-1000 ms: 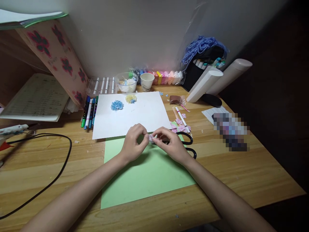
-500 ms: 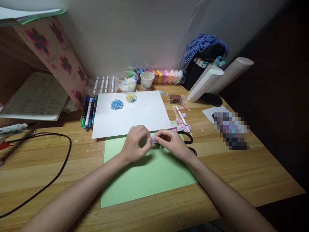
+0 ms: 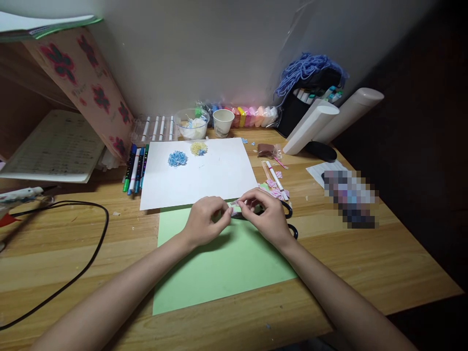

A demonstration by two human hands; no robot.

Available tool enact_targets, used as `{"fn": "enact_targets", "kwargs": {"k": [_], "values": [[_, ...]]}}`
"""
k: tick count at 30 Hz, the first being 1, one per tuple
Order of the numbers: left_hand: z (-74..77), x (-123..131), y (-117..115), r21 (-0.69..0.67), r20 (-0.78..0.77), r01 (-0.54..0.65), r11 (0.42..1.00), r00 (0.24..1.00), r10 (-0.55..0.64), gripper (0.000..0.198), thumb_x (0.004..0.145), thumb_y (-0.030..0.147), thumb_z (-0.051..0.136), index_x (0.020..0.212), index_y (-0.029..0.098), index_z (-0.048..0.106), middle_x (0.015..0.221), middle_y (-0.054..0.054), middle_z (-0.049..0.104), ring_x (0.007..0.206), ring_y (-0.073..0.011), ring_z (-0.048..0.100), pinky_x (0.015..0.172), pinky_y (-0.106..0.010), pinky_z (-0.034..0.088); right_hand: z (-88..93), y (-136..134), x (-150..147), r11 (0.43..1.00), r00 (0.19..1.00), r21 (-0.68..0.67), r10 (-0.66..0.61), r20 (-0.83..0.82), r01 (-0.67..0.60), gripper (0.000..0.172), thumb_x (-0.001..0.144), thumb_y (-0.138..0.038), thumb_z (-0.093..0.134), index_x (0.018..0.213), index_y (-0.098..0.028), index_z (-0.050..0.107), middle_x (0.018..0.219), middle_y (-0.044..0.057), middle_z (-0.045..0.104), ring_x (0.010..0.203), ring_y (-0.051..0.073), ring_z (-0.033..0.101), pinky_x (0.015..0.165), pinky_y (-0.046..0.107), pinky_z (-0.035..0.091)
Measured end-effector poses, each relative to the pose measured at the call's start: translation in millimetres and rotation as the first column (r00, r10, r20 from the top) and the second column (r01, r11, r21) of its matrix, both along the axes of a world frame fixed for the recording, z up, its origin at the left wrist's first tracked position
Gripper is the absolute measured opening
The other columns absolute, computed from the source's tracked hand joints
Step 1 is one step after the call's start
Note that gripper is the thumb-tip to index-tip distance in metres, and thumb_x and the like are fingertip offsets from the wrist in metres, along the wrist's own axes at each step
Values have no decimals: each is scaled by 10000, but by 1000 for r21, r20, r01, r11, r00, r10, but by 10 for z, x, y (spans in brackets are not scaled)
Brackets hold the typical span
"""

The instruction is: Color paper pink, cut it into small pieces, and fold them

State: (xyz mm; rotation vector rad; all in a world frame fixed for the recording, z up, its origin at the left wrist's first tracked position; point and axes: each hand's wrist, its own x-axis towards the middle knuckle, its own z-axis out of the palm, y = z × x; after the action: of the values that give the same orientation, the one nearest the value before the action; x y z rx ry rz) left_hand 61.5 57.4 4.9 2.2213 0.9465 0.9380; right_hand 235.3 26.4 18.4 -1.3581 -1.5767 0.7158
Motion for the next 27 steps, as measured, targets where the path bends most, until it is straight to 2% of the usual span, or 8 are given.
{"fn": "enact_targets", "kwargs": {"k": [3, 6, 14, 19, 23, 27], "values": [[-12, 2, -11, -5, -50, 116, 993, 992, -116, 218, 900, 263, 463, 773, 179, 620, 618, 4, 621, 562, -126, 514, 614, -271, 389, 22, -24, -17, 994, 995, 107, 2, 102, -13, 61, 823, -160, 597, 782, -202, 612, 761, 19, 618, 635, 131, 525, 570, 268, 430], [-1, -5, -13, -55, -58, 114, 992, 991, -117, 217, 918, 274, 450, 892, 184, 645, 684, -9, 675, 612, -138, 570, 660, -281, 417, 29, -35, -28, 989, 987, 143, 4, 161, -28, 64, 830, -161, 590, 804, -215, 612, 775, 28, 625, 662, 147, 537, 583, 284, 443], [24, -8, -4, -146, -47, 88, 985, 994, -96, 290, 947, 270, 388, 765, 175, 593, 685, -18, 660, 641, -146, 586, 670, -277, 428, 5, -32, -46, 983, 983, 163, 62, 172, -91, 70, 839, -165, 585, 848, -224, 621, 835, 42, 636, 741, 170, 567, 633, 306, 463], [22, -2, 4, -173, -43, 42, 984, 998, -50, 269, 946, 248, 381, 792, 177, 590, 688, -8, 647, 648, -142, 578, 667, -268, 422, 13, -47, -68, 995, 996, 91, 34, 86, -42, 48, 848, -185, 579, 838, -212, 617, 834, 33, 616, 682, 142, 542, 584, 275, 439], [32, 1, 9, -204, -38, 19, 979, 999, -27, 279, 938, 246, 383, 748, 183, 578, 663, -1, 637, 632, -140, 565, 660, -268, 420, -29, -39, -68, 998, 997, -47, -33, -69, 30, 71, 849, -249, 586, 801, -198, 598, 811, 30, 605, 693, 141, 544, 573, 254, 432], [32, 6, 9, -202, -62, -1, 979, 998, -12, 291, 923, 240, 389, 682, 185, 542, 638, 2, 615, 602, -135, 539, 635, -266, 406, -80, -8, -51, 990, 985, -140, -57, -164, 34, 110, 827, -299, 615, 801, -193, 601, 785, 29, 609, 692, 146, 541, 566, 248, 428]]}}
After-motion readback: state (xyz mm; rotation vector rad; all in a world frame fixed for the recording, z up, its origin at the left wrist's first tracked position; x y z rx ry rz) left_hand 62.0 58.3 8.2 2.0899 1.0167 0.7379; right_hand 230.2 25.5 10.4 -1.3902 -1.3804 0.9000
